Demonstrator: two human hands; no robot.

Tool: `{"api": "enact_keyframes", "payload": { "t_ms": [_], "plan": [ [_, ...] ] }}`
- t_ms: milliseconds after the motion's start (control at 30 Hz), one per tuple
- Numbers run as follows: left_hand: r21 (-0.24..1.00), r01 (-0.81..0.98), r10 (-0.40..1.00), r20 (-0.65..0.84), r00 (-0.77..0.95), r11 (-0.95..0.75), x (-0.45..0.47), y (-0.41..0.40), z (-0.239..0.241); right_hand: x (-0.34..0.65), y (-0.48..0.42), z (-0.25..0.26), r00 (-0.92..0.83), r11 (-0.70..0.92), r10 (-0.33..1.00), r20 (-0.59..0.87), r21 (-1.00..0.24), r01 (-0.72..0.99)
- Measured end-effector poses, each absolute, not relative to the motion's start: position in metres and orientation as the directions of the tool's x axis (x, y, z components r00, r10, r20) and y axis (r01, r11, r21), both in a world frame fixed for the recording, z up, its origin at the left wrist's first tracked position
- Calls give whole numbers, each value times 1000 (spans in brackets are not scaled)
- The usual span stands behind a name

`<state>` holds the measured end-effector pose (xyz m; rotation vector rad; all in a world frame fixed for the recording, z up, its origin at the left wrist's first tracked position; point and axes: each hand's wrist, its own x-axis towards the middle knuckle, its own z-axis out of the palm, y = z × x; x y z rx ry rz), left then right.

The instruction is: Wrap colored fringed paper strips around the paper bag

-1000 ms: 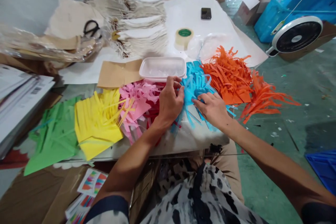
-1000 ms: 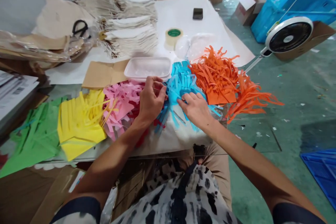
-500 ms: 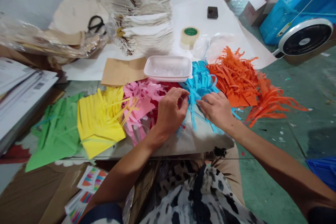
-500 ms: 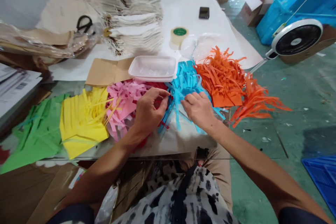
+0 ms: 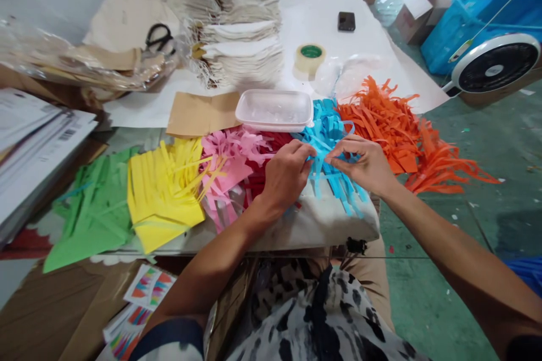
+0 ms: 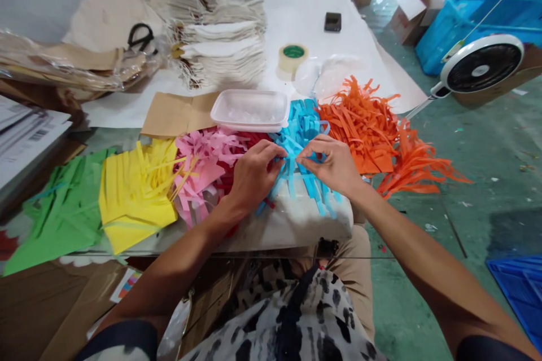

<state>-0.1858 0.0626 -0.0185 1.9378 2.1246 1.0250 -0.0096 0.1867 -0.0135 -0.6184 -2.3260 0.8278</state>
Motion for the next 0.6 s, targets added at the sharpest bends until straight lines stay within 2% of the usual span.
{"api": "enact_keyframes", "payload": {
  "t_ms": [133,233,467,533,600],
  "plan": [
    [290,957,935,341,-96,-7,-188,72,-17,-9,186,-7,-719,749,549,426,-633,196],
    [174,985,937,345,-47,-14,-189,77,-17,-5,184,4,-701,796,519,489,-575,188],
    [143,990,927,373,-36,-19,-190,86,-17,14,176,39,-631,889,443,636,-400,221],
    [124,992,935,354,-24,-21,-191,87,-17,20,175,49,-586,891,445,678,-402,212],
    [125,992,945,325,-14,-28,-192,86,-18,28,175,60,-508,871,481,714,-454,187]
  ]
}}
